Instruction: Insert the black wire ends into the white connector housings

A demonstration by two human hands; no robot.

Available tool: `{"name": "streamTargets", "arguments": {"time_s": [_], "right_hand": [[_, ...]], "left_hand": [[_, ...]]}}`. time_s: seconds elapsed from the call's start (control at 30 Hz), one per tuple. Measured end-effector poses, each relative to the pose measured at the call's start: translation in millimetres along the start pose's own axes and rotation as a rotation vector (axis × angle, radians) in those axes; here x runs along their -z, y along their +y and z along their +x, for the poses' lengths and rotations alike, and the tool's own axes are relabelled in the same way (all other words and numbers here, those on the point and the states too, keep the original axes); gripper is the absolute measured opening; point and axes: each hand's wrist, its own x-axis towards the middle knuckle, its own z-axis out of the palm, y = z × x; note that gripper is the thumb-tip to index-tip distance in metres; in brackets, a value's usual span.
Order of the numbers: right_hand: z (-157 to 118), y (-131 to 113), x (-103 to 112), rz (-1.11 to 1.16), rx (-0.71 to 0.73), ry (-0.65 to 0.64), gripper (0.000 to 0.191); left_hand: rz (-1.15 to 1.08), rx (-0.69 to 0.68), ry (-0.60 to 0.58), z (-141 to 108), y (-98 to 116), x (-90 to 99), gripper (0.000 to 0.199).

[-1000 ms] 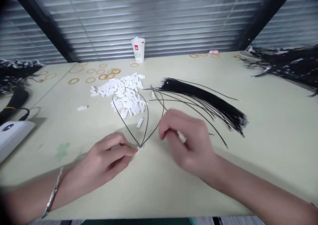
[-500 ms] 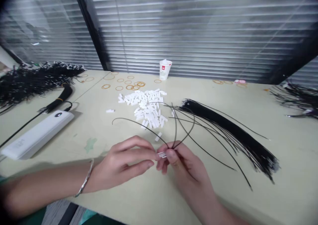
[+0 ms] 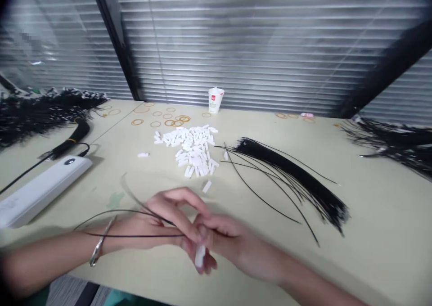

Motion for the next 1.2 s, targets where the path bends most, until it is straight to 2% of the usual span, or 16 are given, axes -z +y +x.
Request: {"name": "streamTargets", "arguments": {"time_s": [0.07, 0.1, 0.17, 0.23, 0.33, 0.4, 0.47, 0.57, 0.63, 0.83, 0.93, 1.0, 1.07, 1.13, 1.17, 1.2], "right_hand": [[1, 2, 1, -0.079, 0.076, 0.157, 0.028], [1, 2, 2, -0.162, 0.101, 0.262, 0.026], [-1, 4, 4, -0.401, 0.103, 0.439, 0.023], [-2, 6, 5, -0.674, 0.093, 0.513, 0.024], [-1, 11, 3, -1.018, 0.159, 0.496, 0.014], [1, 15, 2, -1.161, 0.227, 0.480, 0.004], [3, 18, 2, -1.240, 0.235, 0.490, 0.012], [4, 19, 7, -1.257, 0.174, 0.503, 0.017], [3, 19, 11, -1.238, 0.144, 0.498, 0.019], [2, 13, 18, -1.183, 0.115, 0.494, 0.017], [2, 11, 21, -1.176, 0.105, 0.506, 0.019], [1, 10, 22, -1.174, 0.103, 0.510, 0.020], [1, 10, 24, -1.176, 0.109, 0.507, 0.018], [0, 10, 27, -1.183, 0.116, 0.504, 0.018], [0, 11, 27, -1.188, 0.118, 0.505, 0.018], [0, 12, 28, -1.194, 0.118, 0.505, 0.018]], "left_hand": [[-0.208, -0.037, 0.061, 0, -11, 0.1, 0.012], [-0.210, -0.054, 0.117, 0, -16, -0.1, 0.013], [-0.084, -0.065, 0.232, 0, -24, -0.9, 0.015], [0.050, -0.049, 0.285, -1, -27, -1.9, 0.013], [0.177, -0.045, 0.246, -2, -25, -3.2, 0.010], [0.254, -0.039, 0.154, -3, -22, -3.8, 0.013], [0.310, 0.002, 0.053, -3, -21, -4.0, 0.016], [0.331, 0.050, -0.066, -2, -24, -3.0, 0.020], [0.325, 0.020, -0.094, 0, -28, -1.3, 0.023], [0.288, -0.251, -0.096, 1, -31, 5.1, 0.035], [0.104, -0.306, -0.150, 1, -19, 11.1, 0.031], [-0.103, -0.177, -0.247, 1, -8, 16.7, 0.031], [-0.361, 0.073, -0.385, 1, 0, 22.2, 0.035], [-0.645, 0.287, -0.540, -1, 1, 26.0, 0.030], [-0.776, 0.330, -0.563, -3, 0, 27.0, 0.026], [-0.876, 0.347, -0.516, -3, -3, 27.5, 0.023]]}}
